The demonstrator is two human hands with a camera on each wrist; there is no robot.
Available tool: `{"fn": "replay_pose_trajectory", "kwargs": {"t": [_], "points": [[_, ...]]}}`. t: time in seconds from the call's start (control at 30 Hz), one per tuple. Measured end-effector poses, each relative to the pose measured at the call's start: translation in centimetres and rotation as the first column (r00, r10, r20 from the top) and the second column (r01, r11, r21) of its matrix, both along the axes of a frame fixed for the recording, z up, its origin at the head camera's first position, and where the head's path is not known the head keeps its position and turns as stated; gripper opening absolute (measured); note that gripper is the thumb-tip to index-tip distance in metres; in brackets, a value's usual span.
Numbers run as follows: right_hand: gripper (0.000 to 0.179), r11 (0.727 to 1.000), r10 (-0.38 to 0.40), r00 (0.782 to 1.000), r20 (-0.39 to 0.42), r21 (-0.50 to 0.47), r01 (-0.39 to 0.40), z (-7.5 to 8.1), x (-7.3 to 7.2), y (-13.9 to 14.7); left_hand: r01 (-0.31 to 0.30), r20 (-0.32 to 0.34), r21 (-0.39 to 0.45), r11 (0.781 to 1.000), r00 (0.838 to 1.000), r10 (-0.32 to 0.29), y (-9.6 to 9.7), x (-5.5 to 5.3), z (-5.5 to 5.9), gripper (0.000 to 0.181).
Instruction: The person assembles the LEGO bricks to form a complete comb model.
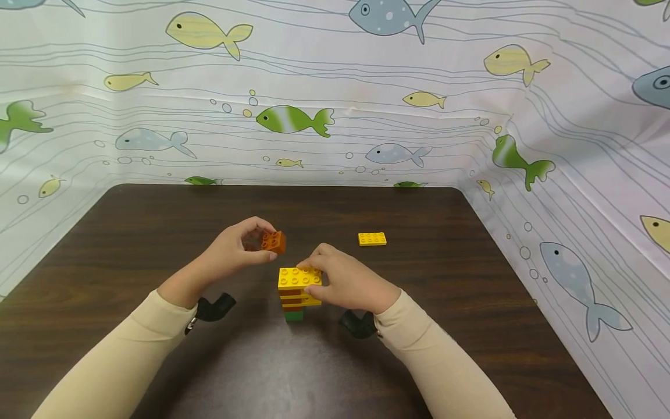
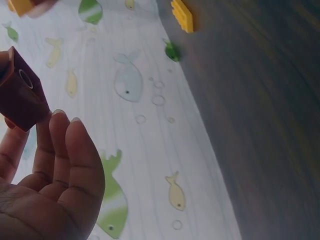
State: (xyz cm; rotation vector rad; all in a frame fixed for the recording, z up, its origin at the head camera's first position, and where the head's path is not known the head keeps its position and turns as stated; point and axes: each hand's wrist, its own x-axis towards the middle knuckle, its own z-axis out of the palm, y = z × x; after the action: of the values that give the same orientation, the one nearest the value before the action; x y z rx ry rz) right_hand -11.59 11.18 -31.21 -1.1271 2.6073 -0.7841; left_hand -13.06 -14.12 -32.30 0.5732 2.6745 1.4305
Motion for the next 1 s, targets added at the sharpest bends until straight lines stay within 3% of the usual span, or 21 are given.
{"fn": "replay_pose_trajectory", "kwargs": {"t": [0.6, 1.0], "points": [[0.035, 1.0, 0.015, 1.0, 0.011, -0.022, -0.015, 0.0, -0.1, 0.0, 0.19, -0.007, -0.004, 0.982, 0.982, -0.19, 1.2, 2.5, 1.4, 0.034], [0.037, 1.0, 0.008, 1.0, 0.013, -0.02, -0.008, -0.2, 0.1, 0.1, 0.197, -0.015, -0.073, 0.978, 0.98, -0.198, 1.6, 3.0, 1.0, 0.032]]}}
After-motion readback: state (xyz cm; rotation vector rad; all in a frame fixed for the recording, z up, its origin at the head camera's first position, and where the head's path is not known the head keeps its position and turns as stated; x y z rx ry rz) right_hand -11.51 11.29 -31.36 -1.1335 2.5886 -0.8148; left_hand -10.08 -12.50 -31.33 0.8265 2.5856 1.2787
